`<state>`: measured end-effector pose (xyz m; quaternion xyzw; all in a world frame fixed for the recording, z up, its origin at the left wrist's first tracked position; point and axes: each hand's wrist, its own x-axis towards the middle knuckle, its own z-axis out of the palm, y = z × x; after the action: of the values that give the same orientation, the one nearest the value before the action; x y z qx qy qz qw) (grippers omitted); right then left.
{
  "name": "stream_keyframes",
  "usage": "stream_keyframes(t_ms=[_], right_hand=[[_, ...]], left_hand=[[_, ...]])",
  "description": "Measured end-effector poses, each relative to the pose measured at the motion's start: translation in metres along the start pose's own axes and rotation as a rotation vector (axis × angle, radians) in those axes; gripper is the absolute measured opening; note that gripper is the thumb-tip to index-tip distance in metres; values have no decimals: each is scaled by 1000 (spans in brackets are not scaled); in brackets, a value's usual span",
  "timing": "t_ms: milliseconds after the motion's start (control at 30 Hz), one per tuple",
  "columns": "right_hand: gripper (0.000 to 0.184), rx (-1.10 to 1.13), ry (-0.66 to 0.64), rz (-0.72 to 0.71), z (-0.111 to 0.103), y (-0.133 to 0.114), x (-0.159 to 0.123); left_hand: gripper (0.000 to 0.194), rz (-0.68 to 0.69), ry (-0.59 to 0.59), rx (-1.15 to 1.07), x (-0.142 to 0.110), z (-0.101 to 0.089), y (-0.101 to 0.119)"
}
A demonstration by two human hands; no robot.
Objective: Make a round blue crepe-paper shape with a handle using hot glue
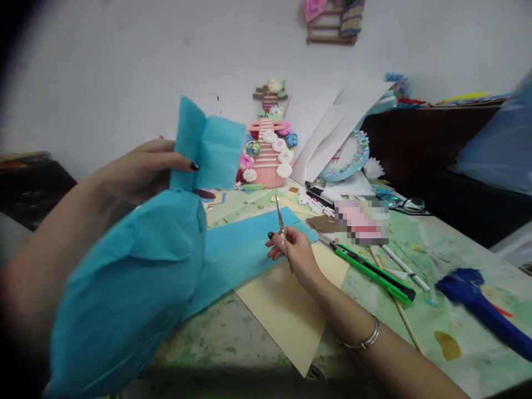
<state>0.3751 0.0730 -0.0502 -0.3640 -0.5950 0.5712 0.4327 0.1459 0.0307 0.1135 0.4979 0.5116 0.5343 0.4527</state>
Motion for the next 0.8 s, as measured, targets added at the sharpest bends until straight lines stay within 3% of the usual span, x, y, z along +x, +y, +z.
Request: stream_keyframes(t_ms=[133,200,333,467,600,800], right_hand=[[34,-70,25,-53,-5,0,-3],[31,-99,46,-69,-8,0,-6],[26,-172,64,-80,-14,-4,-13],[20,-336,82,-99,-15,-8,-17],[17,-622,79,-194,-12,-8,-18],[25,-901,1,-275,-2,-17,-24]], left_hand=[[35,-13,53,-246,-1,10,-5],[41,-12,73,-360,3,15,-24],[28,-155,82,-593,5,25,-73],[21,-237,109,-535,-1,25,-104],[31,-228,143,-375,-6,16,-114],[45,-133,159,-410,-7,6,-124]])
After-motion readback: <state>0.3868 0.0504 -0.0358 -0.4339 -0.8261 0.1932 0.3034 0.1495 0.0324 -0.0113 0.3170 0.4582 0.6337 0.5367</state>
